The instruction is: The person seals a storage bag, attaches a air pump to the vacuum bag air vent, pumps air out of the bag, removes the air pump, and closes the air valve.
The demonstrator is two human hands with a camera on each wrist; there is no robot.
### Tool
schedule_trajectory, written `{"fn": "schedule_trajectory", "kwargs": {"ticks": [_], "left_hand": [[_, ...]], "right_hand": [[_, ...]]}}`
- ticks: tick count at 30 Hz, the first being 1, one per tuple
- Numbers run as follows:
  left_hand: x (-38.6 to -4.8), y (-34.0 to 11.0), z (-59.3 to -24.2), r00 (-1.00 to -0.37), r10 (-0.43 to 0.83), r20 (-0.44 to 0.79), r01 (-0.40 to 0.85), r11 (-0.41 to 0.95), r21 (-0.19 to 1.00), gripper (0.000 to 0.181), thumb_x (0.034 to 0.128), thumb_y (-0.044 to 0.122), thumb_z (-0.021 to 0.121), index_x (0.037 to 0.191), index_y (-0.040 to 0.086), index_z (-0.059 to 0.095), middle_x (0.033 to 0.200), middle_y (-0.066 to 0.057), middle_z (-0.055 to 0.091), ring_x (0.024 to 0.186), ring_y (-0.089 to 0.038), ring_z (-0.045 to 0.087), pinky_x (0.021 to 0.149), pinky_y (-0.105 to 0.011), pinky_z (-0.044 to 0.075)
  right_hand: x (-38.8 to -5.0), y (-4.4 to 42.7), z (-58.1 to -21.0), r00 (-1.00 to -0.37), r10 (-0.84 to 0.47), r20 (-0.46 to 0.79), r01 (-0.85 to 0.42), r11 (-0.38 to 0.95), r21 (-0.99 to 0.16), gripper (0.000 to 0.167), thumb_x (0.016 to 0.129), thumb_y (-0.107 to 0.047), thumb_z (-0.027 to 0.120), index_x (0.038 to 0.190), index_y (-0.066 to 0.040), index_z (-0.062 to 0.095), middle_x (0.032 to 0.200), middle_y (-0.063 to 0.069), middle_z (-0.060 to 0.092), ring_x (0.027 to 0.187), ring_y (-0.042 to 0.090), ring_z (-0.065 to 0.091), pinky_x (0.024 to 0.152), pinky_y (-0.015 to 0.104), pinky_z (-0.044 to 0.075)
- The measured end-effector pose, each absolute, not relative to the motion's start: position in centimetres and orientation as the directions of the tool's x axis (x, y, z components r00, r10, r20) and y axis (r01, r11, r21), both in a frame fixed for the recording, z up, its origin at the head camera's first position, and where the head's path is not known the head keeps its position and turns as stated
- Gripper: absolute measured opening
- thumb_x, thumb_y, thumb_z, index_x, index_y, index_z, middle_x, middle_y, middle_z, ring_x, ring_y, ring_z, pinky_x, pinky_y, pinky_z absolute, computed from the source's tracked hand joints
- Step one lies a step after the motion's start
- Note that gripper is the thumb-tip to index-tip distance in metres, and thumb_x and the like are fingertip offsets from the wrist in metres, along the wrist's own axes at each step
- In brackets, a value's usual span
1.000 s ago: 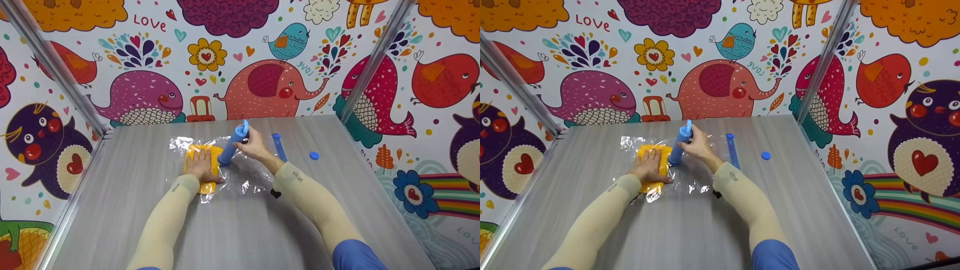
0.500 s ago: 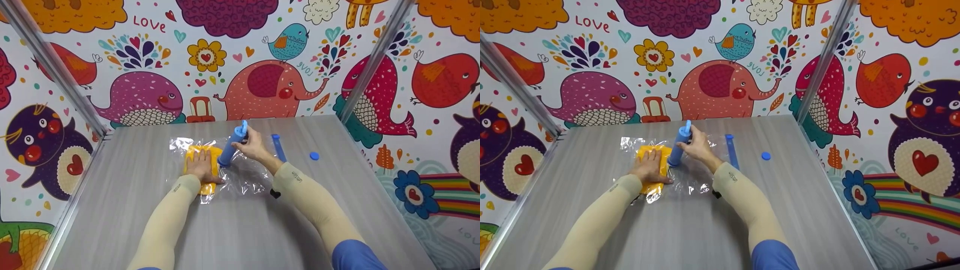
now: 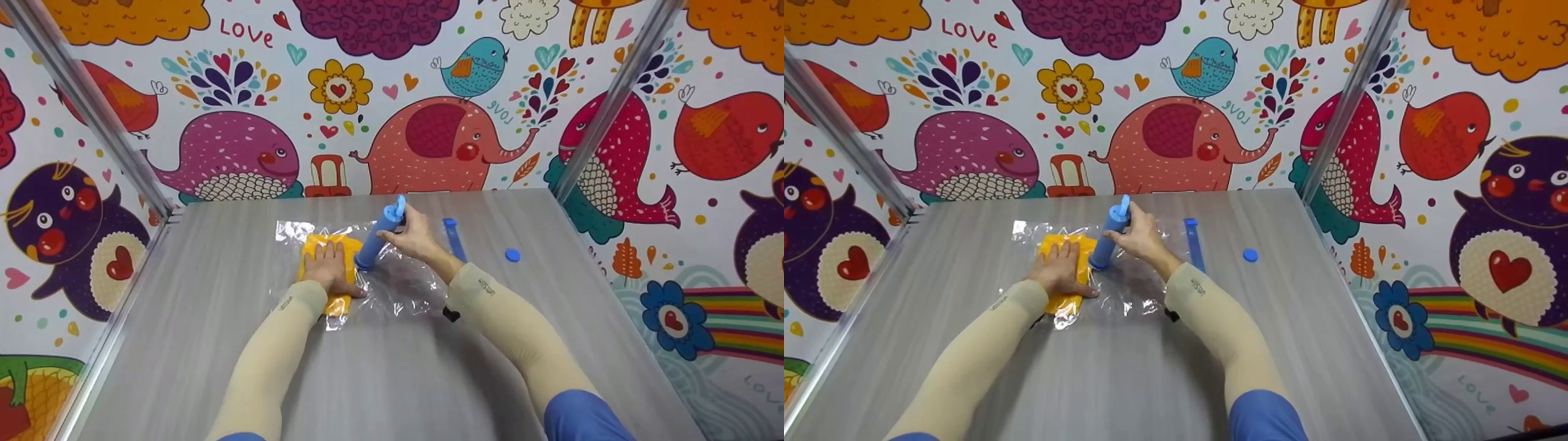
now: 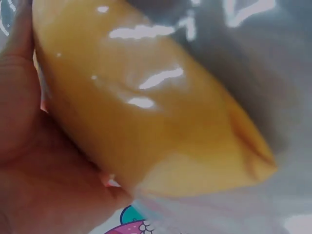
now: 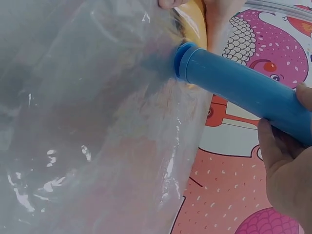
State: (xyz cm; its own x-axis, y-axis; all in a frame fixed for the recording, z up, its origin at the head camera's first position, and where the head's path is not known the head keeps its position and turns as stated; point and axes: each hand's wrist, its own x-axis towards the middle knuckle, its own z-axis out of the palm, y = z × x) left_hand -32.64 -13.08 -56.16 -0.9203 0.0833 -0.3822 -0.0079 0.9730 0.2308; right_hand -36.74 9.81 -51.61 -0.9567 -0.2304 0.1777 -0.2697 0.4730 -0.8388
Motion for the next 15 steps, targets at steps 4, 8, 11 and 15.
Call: {"fn": "schedule_trajectory", "kwargs": {"ticks": [4, 8, 11, 15], "left_hand": [[-33.1, -12.4, -55.2, -0.925, 0.066, -0.375, -0.036, 0.965, 0.260, 0.137, 0.0831, 0.072, 0.089, 0.177, -0.002, 0.021, 0.185, -0.032, 0.021, 0.171, -0.056, 0.021, 0.140, -0.073, 0.021], [-33.9, -11.2, -54.3, -0.961, 0.060, -0.270, -0.050, 0.923, 0.382, 0.113, 0.0879, 0.061, 0.091, 0.169, 0.001, 0.040, 0.171, -0.027, 0.050, 0.156, -0.047, 0.049, 0.136, -0.064, 0.039], [-34.4, -10.0, -53.6, -0.983, 0.067, -0.171, -0.017, 0.893, 0.449, 0.097, 0.0905, 0.059, 0.090, 0.161, 0.005, 0.051, 0.158, -0.020, 0.064, 0.143, -0.040, 0.063, 0.131, -0.058, 0.049], [-34.9, -8.4, -52.9, -0.996, 0.072, -0.054, 0.037, 0.877, 0.480, 0.082, 0.0916, 0.061, 0.088, 0.149, 0.009, 0.059, 0.144, -0.018, 0.074, 0.129, -0.038, 0.073, 0.120, -0.055, 0.058]], "right_hand": [[-36.7, 10.0, -51.1, -0.958, -0.236, 0.165, -0.270, 0.535, -0.801, 0.060, 0.092, -0.021, 0.093, 0.144, -0.006, 0.066, 0.139, 0.019, 0.079, 0.125, 0.037, 0.078, 0.114, 0.052, 0.063], [-36.6, 10.1, -50.9, -0.951, -0.249, 0.184, -0.298, 0.573, -0.763, 0.058, 0.090, -0.024, 0.096, 0.137, -0.005, 0.068, 0.130, 0.017, 0.080, 0.120, 0.034, 0.079, 0.111, 0.050, 0.064], [-36.6, 10.1, -50.7, -0.941, -0.267, 0.206, -0.329, 0.586, -0.741, 0.059, 0.089, -0.025, 0.097, 0.135, -0.003, 0.067, 0.127, 0.018, 0.079, 0.118, 0.035, 0.078, 0.108, 0.048, 0.065], [-36.7, 10.1, -50.6, -0.931, -0.280, 0.235, -0.360, 0.593, -0.720, 0.062, 0.087, -0.026, 0.098, 0.135, -0.001, 0.068, 0.127, 0.020, 0.078, 0.118, 0.038, 0.078, 0.107, 0.049, 0.065]]}}
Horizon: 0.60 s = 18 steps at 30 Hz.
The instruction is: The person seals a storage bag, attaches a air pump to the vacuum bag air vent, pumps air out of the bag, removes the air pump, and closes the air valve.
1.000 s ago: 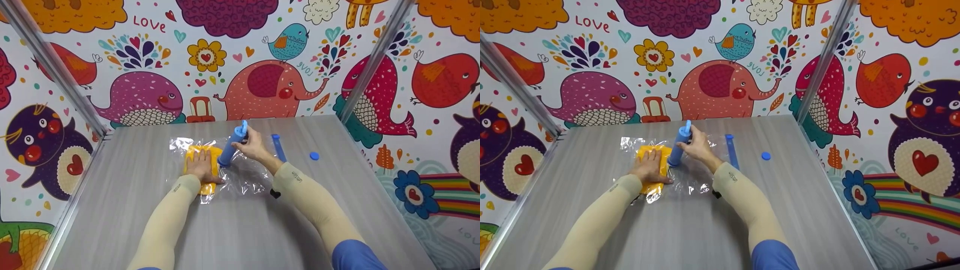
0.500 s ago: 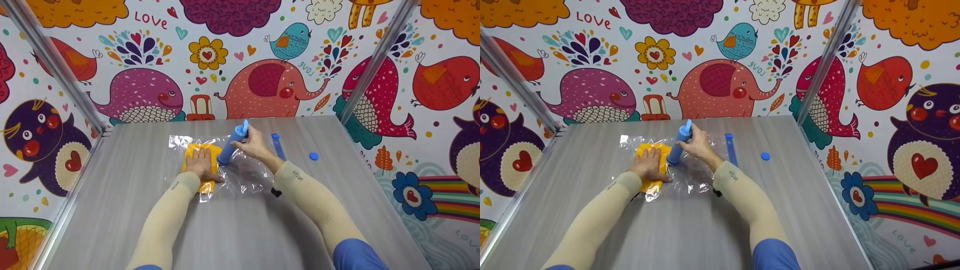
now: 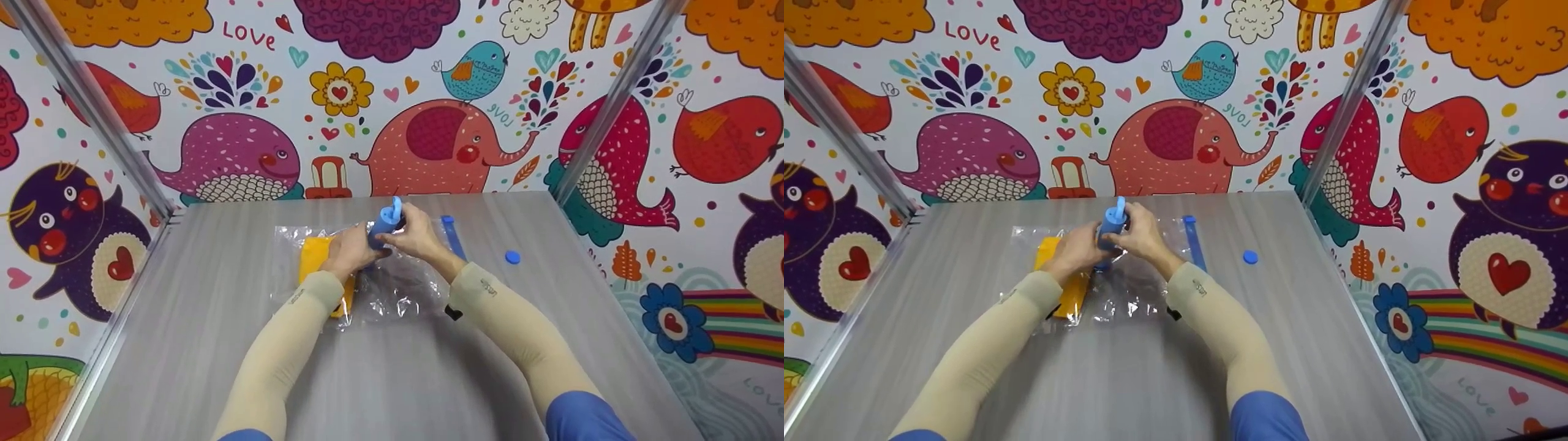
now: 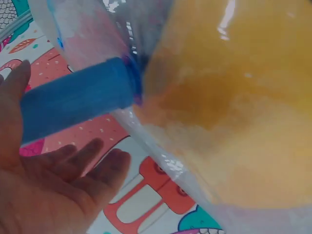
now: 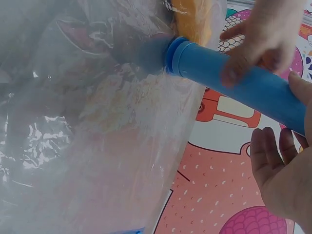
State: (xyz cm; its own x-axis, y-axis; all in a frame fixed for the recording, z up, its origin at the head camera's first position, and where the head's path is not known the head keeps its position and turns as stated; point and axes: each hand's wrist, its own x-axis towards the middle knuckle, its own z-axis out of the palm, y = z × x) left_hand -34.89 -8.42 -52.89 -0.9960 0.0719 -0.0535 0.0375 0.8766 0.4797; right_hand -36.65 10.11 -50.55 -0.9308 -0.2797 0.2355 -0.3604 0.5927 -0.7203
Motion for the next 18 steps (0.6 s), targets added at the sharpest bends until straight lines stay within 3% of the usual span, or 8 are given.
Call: {"fn": "schedule_trajectory", "kwargs": {"ticks": [9, 12, 15, 18], "left_hand": [[-35.6, -7.1, -52.6, -0.990, 0.097, 0.105, 0.137, 0.852, 0.505, 0.041, 0.0973, 0.039, 0.082, 0.127, 0.011, 0.074, 0.128, -0.018, 0.083, 0.122, -0.043, 0.078, 0.110, -0.058, 0.062], [-35.7, -7.1, -52.9, -0.987, 0.105, 0.118, 0.150, 0.854, 0.497, 0.040, 0.0959, 0.043, 0.082, 0.121, 0.013, 0.077, 0.121, -0.018, 0.084, 0.117, -0.043, 0.080, 0.103, -0.058, 0.064], [-35.9, -7.0, -53.0, -0.990, 0.099, 0.104, 0.139, 0.855, 0.499, 0.044, 0.0952, 0.046, 0.085, 0.123, 0.012, 0.078, 0.121, -0.017, 0.085, 0.115, -0.041, 0.080, 0.103, -0.055, 0.065], [-36.0, -6.9, -52.9, -0.993, 0.083, 0.079, 0.112, 0.856, 0.505, 0.050, 0.0943, 0.047, 0.088, 0.127, 0.011, 0.078, 0.123, -0.016, 0.085, 0.115, -0.038, 0.081, 0.104, -0.053, 0.065]], "right_hand": [[-36.9, 10.7, -50.1, -0.929, -0.294, 0.224, -0.360, 0.578, -0.733, 0.063, 0.085, -0.027, 0.099, 0.136, -0.001, 0.071, 0.124, 0.019, 0.080, 0.113, 0.033, 0.077, 0.104, 0.047, 0.064], [-36.9, 11.0, -49.8, -0.933, -0.290, 0.212, -0.343, 0.548, -0.763, 0.063, 0.086, -0.030, 0.098, 0.137, -0.005, 0.070, 0.107, 0.012, 0.078, 0.098, 0.023, 0.073, 0.089, 0.036, 0.062], [-36.9, 11.3, -49.2, -0.938, -0.290, 0.188, -0.315, 0.492, -0.812, 0.059, 0.088, -0.031, 0.095, 0.134, -0.007, 0.070, 0.086, 0.000, 0.066, 0.079, 0.012, 0.061, 0.069, 0.025, 0.050], [-36.8, 11.3, -48.5, -0.945, -0.310, 0.101, -0.215, 0.360, -0.908, 0.053, 0.093, -0.029, 0.089, 0.136, -0.007, 0.068, 0.074, -0.008, 0.060, 0.063, 0.006, 0.054, 0.057, 0.021, 0.046]]}}
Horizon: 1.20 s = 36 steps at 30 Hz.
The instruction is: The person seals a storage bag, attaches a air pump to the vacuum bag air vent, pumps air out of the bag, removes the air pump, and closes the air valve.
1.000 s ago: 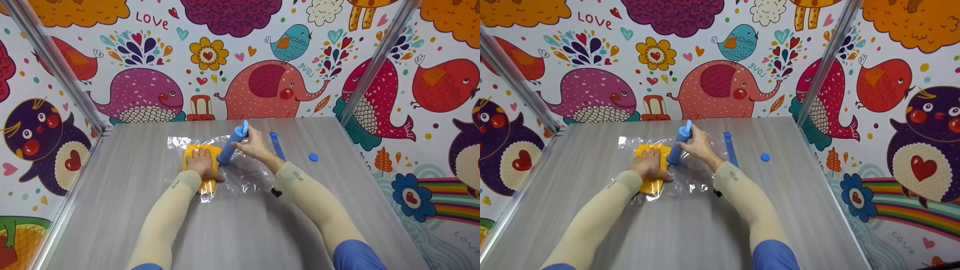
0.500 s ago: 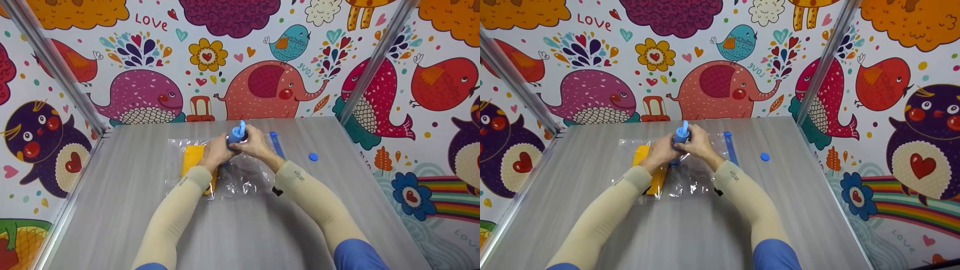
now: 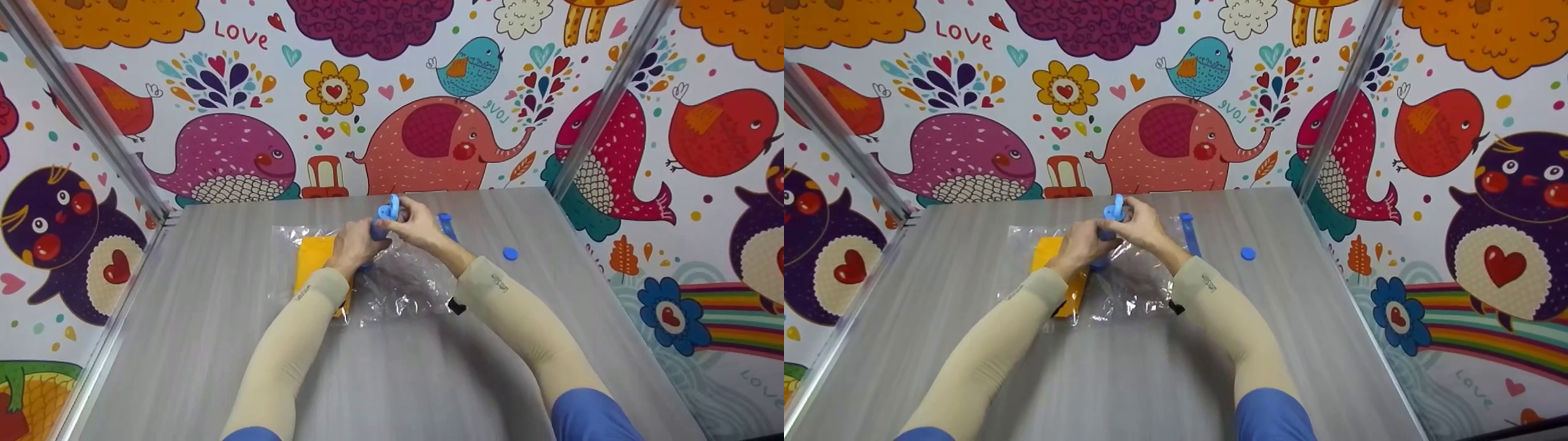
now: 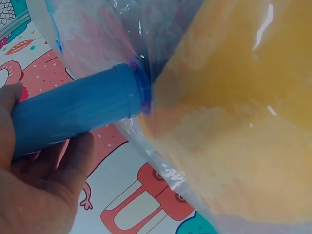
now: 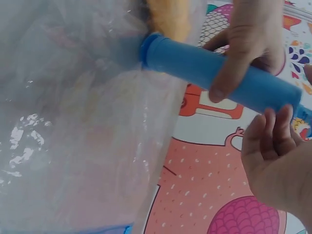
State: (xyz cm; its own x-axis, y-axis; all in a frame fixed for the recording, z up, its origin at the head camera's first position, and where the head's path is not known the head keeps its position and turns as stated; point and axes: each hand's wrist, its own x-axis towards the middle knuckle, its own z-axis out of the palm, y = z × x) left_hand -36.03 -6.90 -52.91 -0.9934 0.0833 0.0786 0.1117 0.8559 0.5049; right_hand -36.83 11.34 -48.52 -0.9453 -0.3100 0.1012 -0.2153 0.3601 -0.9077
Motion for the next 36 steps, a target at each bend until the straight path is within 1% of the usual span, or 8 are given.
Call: {"fn": "schedule_trajectory", "kwargs": {"ticks": [4, 6, 10, 13, 19, 23, 31, 36], "left_hand": [[-36.0, -6.9, -52.7, -0.996, 0.067, 0.055, 0.085, 0.850, 0.520, 0.051, 0.0946, 0.044, 0.088, 0.129, 0.008, 0.078, 0.120, -0.016, 0.085, 0.111, -0.037, 0.082, 0.103, -0.053, 0.065], [-36.0, -6.9, -52.7, -0.997, 0.063, 0.045, 0.078, 0.843, 0.532, 0.050, 0.0951, 0.043, 0.088, 0.129, 0.008, 0.078, 0.119, -0.016, 0.085, 0.110, -0.036, 0.082, 0.103, -0.052, 0.065], [-36.0, -6.8, -52.6, -0.998, 0.059, 0.019, 0.059, 0.826, 0.561, 0.050, 0.0959, 0.042, 0.089, 0.131, 0.008, 0.077, 0.123, -0.014, 0.085, 0.113, -0.035, 0.081, 0.109, -0.052, 0.064], [-36.1, -6.7, -52.6, -0.998, 0.064, 0.003, 0.054, 0.819, 0.572, 0.052, 0.0964, 0.042, 0.089, 0.133, 0.007, 0.076, 0.126, -0.014, 0.084, 0.115, -0.035, 0.081, 0.112, -0.053, 0.063], [-36.3, -6.7, -52.4, -0.998, 0.062, -0.008, 0.047, 0.826, 0.562, 0.054, 0.0966, 0.040, 0.089, 0.136, 0.006, 0.075, 0.128, -0.016, 0.083, 0.118, -0.035, 0.080, 0.114, -0.052, 0.062], [-36.4, -6.8, -52.3, -0.997, 0.071, -0.018, 0.051, 0.845, 0.533, 0.055, 0.0966, 0.041, 0.088, 0.135, 0.004, 0.074, 0.127, -0.017, 0.083, 0.117, -0.036, 0.081, 0.112, -0.052, 0.063], [-36.5, -6.7, -51.9, -0.996, 0.082, -0.046, 0.045, 0.845, 0.533, 0.051, 0.0967, 0.039, 0.088, 0.130, 0.003, 0.075, 0.120, -0.017, 0.084, 0.108, -0.035, 0.080, 0.109, -0.052, 0.065], [-36.4, -6.8, -52.0, -0.995, 0.092, -0.044, 0.055, 0.842, 0.536, 0.045, 0.0969, 0.037, 0.087, 0.126, 0.003, 0.076, 0.118, -0.017, 0.084, 0.106, -0.035, 0.080, 0.107, -0.052, 0.065]], "right_hand": [[-36.7, 11.3, -47.8, -0.945, -0.323, -0.041, -0.013, 0.163, -0.986, 0.047, 0.103, -0.029, 0.079, 0.142, -0.006, 0.066, 0.064, -0.008, 0.060, 0.050, 0.006, 0.054, 0.051, 0.023, 0.053], [-36.7, 11.3, -47.5, -0.943, -0.321, -0.082, 0.053, 0.098, -0.994, 0.040, 0.107, -0.031, 0.074, 0.138, -0.007, 0.066, 0.062, -0.006, 0.058, 0.048, 0.007, 0.056, 0.051, 0.024, 0.057], [-36.8, 11.2, -46.7, -0.937, -0.321, -0.138, 0.134, 0.037, -0.990, 0.027, 0.112, -0.034, 0.068, 0.124, -0.010, 0.066, 0.063, -0.003, 0.063, 0.047, 0.007, 0.057, 0.052, 0.026, 0.060], [-36.9, 11.1, -46.0, -0.929, -0.327, -0.173, 0.171, 0.034, -0.985, 0.026, 0.115, -0.033, 0.064, 0.123, -0.008, 0.066, 0.068, -0.001, 0.068, 0.047, 0.007, 0.056, 0.051, 0.026, 0.059], [-37.2, 11.3, -44.7, -0.906, -0.357, -0.227, 0.193, 0.128, -0.973, 0.030, 0.117, -0.029, 0.055, 0.132, -0.008, 0.070, 0.078, 0.001, 0.070, 0.051, 0.008, 0.053, 0.052, 0.026, 0.056], [-37.2, 11.3, -44.0, -0.901, -0.368, -0.227, 0.148, 0.233, -0.961, 0.032, 0.117, -0.038, 0.056, 0.121, -0.011, 0.072, 0.077, 0.001, 0.062, 0.053, 0.009, 0.048, 0.054, 0.025, 0.056], [-37.4, 10.5, -43.5, -0.922, -0.328, -0.205, 0.077, 0.363, -0.929, 0.041, 0.114, -0.052, 0.060, 0.097, -0.015, 0.067, 0.060, -0.008, 0.042, 0.050, 0.008, 0.041, 0.049, 0.024, 0.054], [-37.5, 10.1, -43.3, -0.939, -0.291, -0.182, 0.025, 0.472, -0.881, 0.045, 0.113, -0.053, 0.061, 0.099, -0.012, 0.072, 0.069, -0.009, 0.044, 0.056, 0.008, 0.043, 0.050, 0.026, 0.057]]}}
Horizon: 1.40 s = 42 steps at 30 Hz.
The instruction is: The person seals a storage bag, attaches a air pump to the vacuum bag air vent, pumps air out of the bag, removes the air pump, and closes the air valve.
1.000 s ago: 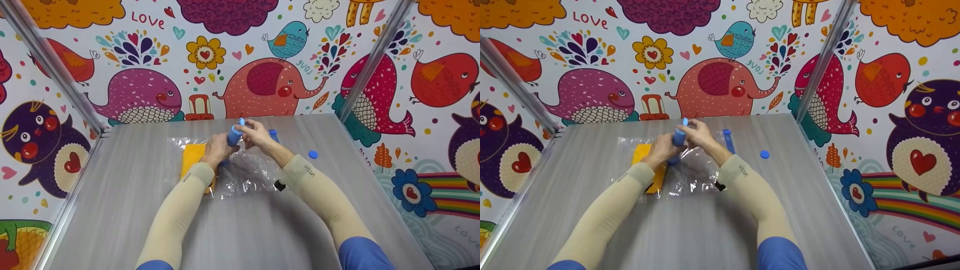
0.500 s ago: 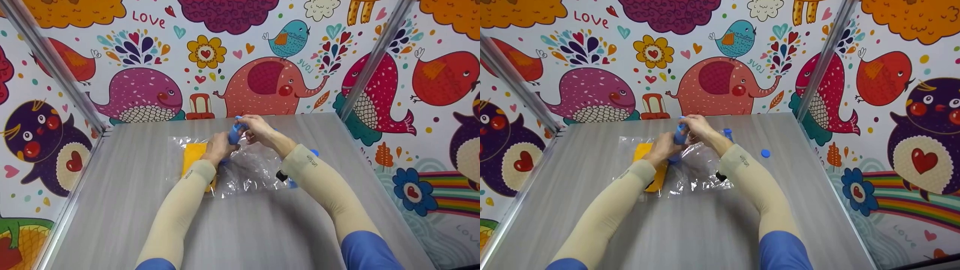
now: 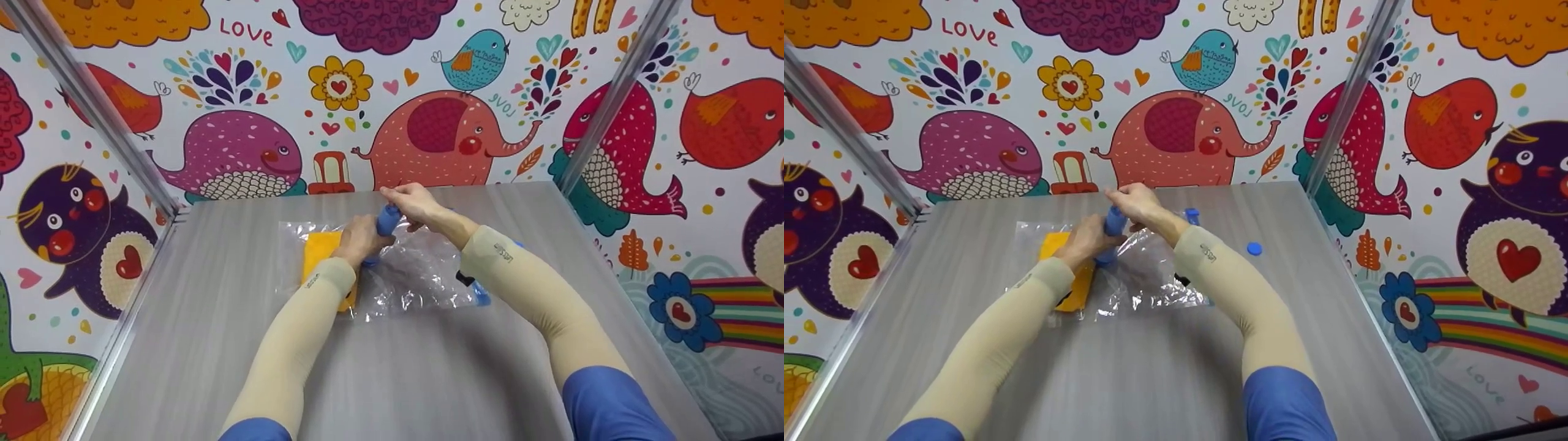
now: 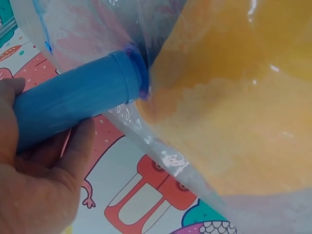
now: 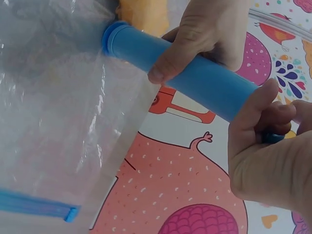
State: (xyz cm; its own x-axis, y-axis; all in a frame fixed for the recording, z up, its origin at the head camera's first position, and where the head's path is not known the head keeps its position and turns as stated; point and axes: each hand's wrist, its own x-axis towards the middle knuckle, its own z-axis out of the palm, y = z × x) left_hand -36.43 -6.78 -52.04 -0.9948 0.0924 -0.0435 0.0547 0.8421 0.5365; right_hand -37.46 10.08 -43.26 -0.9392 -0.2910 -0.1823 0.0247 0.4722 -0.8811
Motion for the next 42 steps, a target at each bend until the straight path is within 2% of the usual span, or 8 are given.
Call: {"fn": "schedule_trajectory", "kwargs": {"ticks": [2, 5, 9, 13, 20, 25, 36, 42], "left_hand": [[-36.4, -6.8, -52.1, -0.994, 0.099, -0.036, 0.063, 0.837, 0.544, 0.044, 0.0968, 0.036, 0.087, 0.125, 0.004, 0.076, 0.117, -0.016, 0.084, 0.105, -0.034, 0.079, 0.106, -0.052, 0.065], [-36.5, -6.8, -52.1, -0.994, 0.107, -0.024, 0.076, 0.833, 0.548, 0.041, 0.0961, 0.034, 0.087, 0.123, 0.005, 0.077, 0.115, -0.016, 0.084, 0.102, -0.034, 0.078, 0.105, -0.051, 0.065], [-36.6, -6.9, -52.1, -0.993, 0.114, -0.022, 0.084, 0.833, 0.547, 0.039, 0.0944, 0.032, 0.087, 0.120, 0.004, 0.078, 0.112, -0.015, 0.085, 0.100, -0.033, 0.078, 0.103, -0.051, 0.066], [-36.6, -6.9, -51.9, -0.993, 0.106, -0.042, 0.065, 0.830, 0.554, 0.042, 0.0945, 0.033, 0.089, 0.123, 0.004, 0.079, 0.115, -0.015, 0.085, 0.104, -0.033, 0.080, 0.106, -0.051, 0.066], [-36.8, -6.9, -51.9, -0.993, 0.093, -0.076, 0.034, 0.824, 0.565, 0.051, 0.0960, 0.037, 0.088, 0.130, 0.001, 0.077, 0.123, -0.018, 0.084, 0.111, -0.035, 0.082, 0.108, -0.053, 0.066], [-36.8, -6.9, -51.9, -0.991, 0.091, -0.103, 0.010, 0.796, 0.605, 0.050, 0.0975, 0.035, 0.088, 0.133, 0.001, 0.074, 0.128, -0.019, 0.083, 0.117, -0.037, 0.081, 0.112, -0.055, 0.064], [-36.7, -7.0, -51.9, -0.989, 0.090, -0.121, -0.003, 0.791, 0.612, 0.052, 0.0966, 0.034, 0.088, 0.133, 0.001, 0.073, 0.129, -0.019, 0.081, 0.117, -0.036, 0.079, 0.113, -0.056, 0.063], [-36.6, -7.3, -51.9, -0.990, 0.103, -0.099, 0.026, 0.811, 0.584, 0.054, 0.0949, 0.034, 0.089, 0.132, -0.001, 0.073, 0.127, -0.020, 0.082, 0.115, -0.037, 0.080, 0.112, -0.055, 0.064]], "right_hand": [[-37.5, 10.1, -43.0, -0.945, -0.284, -0.162, -0.002, 0.501, -0.865, 0.043, 0.113, -0.052, 0.061, 0.102, -0.013, 0.076, 0.075, -0.007, 0.046, 0.063, 0.010, 0.046, 0.052, 0.027, 0.059], [-37.7, 10.1, -42.6, -0.951, -0.285, -0.124, -0.049, 0.533, -0.845, 0.043, 0.112, -0.050, 0.062, 0.094, -0.014, 0.074, 0.077, -0.006, 0.047, 0.068, 0.011, 0.048, 0.052, 0.027, 0.058], [-37.8, 10.2, -41.8, -0.951, -0.299, -0.081, -0.108, 0.565, -0.818, 0.049, 0.111, -0.051, 0.061, 0.073, -0.020, 0.057, 0.067, -0.009, 0.040, 0.061, 0.009, 0.043, 0.049, 0.026, 0.054], [-38.0, 10.5, -40.7, -0.952, -0.304, -0.046, -0.147, 0.582, -0.799, 0.050, 0.111, -0.049, 0.062, 0.070, -0.022, 0.054, 0.067, -0.010, 0.038, 0.058, 0.007, 0.041, 0.049, 0.025, 0.053], [-38.0, 11.5, -37.6, -0.955, -0.297, 0.005, -0.183, 0.577, -0.796, 0.051, 0.111, -0.047, 0.064, 0.068, -0.022, 0.051, 0.062, -0.010, 0.037, 0.050, 0.008, 0.036, 0.046, 0.023, 0.044], [-37.9, 12.3, -35.6, -0.953, -0.301, 0.025, -0.198, 0.561, -0.804, 0.054, 0.111, -0.051, 0.063, 0.068, -0.023, 0.050, 0.060, -0.009, 0.039, 0.052, 0.010, 0.037, 0.047, 0.024, 0.039], [-37.6, 14.1, -32.3, -0.950, -0.296, 0.103, -0.248, 0.508, -0.825, 0.053, 0.111, -0.053, 0.065, 0.072, -0.017, 0.059, 0.060, -0.007, 0.044, 0.052, 0.013, 0.040, 0.051, 0.024, 0.035], [-37.5, 14.7, -31.1, -0.953, -0.276, 0.125, -0.245, 0.457, -0.855, 0.054, 0.113, -0.054, 0.063, 0.078, -0.013, 0.066, 0.063, -0.008, 0.046, 0.052, 0.013, 0.040, 0.049, 0.023, 0.038]]}}
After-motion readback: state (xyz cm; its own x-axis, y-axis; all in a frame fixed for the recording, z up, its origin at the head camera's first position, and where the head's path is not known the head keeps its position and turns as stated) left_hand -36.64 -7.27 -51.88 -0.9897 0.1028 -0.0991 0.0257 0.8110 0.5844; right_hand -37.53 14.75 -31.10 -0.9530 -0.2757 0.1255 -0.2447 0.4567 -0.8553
